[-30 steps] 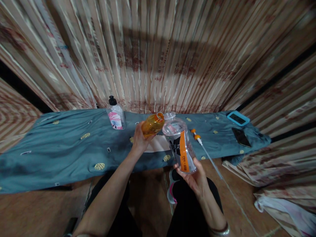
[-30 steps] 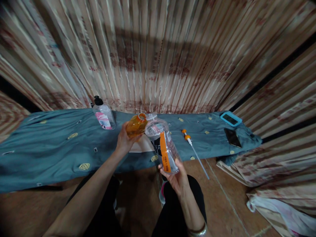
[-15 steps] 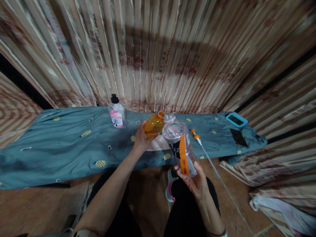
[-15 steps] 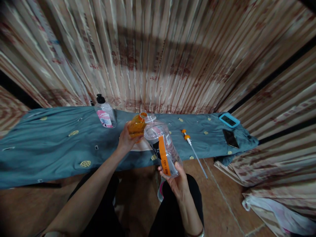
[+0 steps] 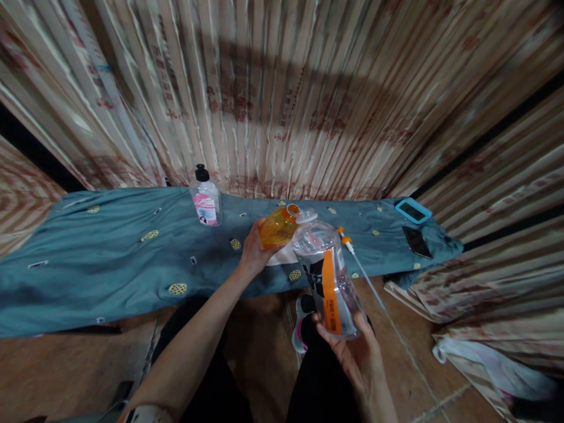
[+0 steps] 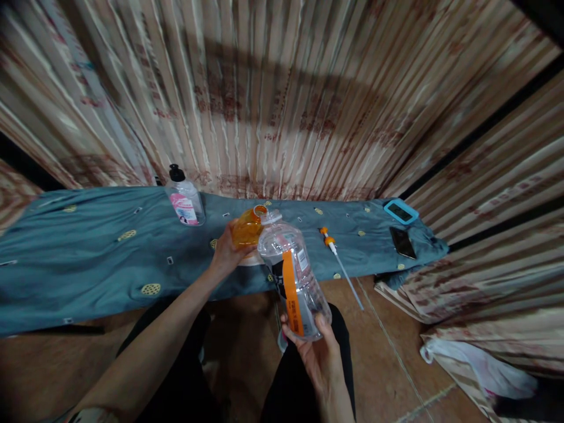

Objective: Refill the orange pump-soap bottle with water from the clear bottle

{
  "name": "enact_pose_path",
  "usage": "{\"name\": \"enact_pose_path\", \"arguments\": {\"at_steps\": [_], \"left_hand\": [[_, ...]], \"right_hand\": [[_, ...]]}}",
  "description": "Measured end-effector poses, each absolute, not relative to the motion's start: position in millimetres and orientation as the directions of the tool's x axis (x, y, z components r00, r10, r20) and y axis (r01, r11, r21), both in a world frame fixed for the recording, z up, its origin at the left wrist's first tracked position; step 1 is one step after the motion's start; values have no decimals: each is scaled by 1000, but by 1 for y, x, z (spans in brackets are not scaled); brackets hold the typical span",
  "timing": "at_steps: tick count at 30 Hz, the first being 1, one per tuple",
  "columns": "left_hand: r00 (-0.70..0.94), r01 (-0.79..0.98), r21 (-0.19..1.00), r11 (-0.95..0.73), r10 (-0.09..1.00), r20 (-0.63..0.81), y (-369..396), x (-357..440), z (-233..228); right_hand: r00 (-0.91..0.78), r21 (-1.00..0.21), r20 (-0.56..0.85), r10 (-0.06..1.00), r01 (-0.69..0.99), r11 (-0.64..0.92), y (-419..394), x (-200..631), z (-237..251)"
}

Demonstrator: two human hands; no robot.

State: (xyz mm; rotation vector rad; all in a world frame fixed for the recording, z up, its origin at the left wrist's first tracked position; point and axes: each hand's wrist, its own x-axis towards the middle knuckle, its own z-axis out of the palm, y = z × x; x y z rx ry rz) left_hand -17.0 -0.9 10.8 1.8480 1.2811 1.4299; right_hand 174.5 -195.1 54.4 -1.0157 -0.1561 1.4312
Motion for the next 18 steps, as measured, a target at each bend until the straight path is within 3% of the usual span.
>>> {"name": "enact_pose_path", "arguments": {"at_steps": [8,18], "left_hand": [[-20,306,875,-375,917,399,-4,-13,17],[-20,306,880,-363,922,387,-3,-14,20]], "right_hand": [[231,-644,-464,855,-750,-148,-205,170,65],[183,-583,-477,860,-798,-153,-210,167,58]]}}
